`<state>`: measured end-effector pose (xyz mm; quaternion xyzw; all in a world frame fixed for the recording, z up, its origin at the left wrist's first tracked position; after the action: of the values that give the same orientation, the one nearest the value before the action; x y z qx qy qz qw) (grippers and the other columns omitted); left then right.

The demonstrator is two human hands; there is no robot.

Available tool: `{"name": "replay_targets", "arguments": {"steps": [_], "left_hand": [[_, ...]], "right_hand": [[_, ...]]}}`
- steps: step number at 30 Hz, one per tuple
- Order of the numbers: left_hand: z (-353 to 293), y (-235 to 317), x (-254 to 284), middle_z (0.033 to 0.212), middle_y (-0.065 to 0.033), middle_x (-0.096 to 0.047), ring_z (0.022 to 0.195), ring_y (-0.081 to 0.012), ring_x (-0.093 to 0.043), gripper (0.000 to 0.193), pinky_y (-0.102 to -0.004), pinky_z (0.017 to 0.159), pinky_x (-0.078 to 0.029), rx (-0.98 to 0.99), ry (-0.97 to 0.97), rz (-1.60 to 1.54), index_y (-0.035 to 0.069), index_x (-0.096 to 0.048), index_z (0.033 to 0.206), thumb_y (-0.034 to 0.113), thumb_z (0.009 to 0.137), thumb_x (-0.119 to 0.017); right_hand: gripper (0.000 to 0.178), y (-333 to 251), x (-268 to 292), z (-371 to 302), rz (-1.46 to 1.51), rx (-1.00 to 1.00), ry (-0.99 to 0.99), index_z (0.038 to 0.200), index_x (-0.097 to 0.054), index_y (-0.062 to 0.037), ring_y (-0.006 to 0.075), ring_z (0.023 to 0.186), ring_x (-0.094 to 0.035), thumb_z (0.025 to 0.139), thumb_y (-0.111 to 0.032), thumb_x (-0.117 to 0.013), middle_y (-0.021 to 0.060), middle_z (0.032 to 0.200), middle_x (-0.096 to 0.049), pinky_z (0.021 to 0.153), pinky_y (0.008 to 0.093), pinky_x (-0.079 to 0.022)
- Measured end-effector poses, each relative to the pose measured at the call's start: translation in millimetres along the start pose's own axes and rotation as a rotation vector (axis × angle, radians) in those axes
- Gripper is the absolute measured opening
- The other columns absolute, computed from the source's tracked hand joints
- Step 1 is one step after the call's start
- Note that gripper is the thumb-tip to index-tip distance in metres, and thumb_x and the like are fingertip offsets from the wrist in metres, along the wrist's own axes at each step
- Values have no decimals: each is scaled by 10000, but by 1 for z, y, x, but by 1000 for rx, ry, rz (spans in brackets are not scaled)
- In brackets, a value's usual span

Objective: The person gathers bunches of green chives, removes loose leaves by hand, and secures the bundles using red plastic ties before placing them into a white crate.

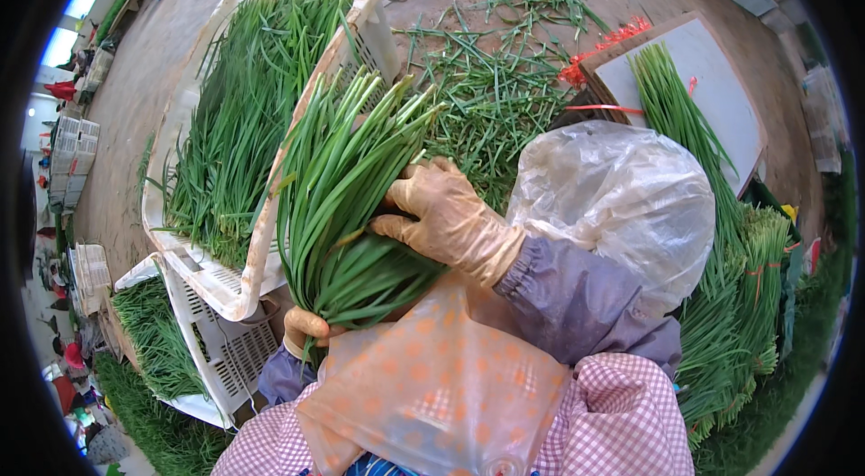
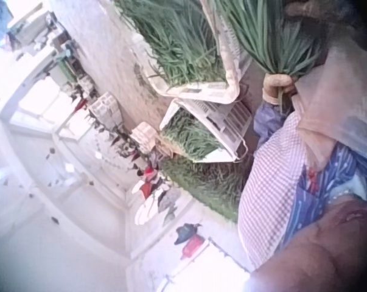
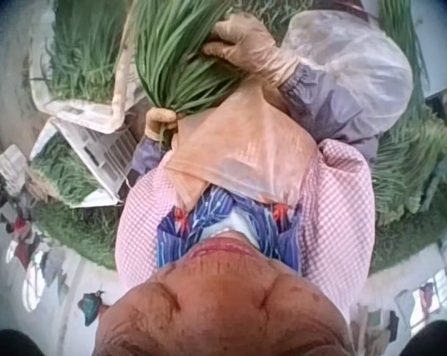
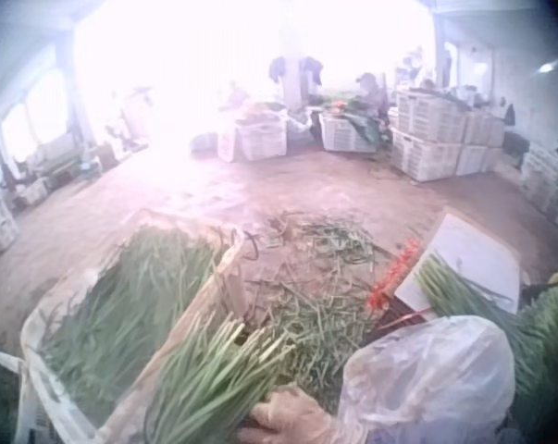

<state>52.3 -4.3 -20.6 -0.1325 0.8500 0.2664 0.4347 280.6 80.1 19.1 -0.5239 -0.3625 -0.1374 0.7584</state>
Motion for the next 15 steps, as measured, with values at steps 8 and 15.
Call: {"name": "replay_targets", "arguments": {"steps": [8,15], "left_hand": [[-16,15,-24,679,-64,-565,466,-121,-437,476,-264,433,-322,81,210,193,-21,-571,1096,14,645,-719],[9,57,-55,758,-87,-590,494,-129,-449,565,-251,451,-342,88,-32,383,-25,-510,1224,-9,691,-697]], "right_hand": [[290,-8,2,-5,401,-142,-7,946,-640,-18,344,782,-623,799,-256,-714,188,845,-632,704,406,-498],[185,15,-25,13,984,-420,7,1015,-658,38,101,802,-587,886,-93,-646,31,872,-670,753,241,-479]]}}
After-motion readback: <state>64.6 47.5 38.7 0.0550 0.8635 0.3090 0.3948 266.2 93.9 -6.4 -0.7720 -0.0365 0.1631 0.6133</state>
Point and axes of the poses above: each hand's wrist, its own z-axis towards the middle knuckle, its own x-axis out of the back of the hand, y = z × x, the point moved 4 cm from there along z, towards the middle knuckle
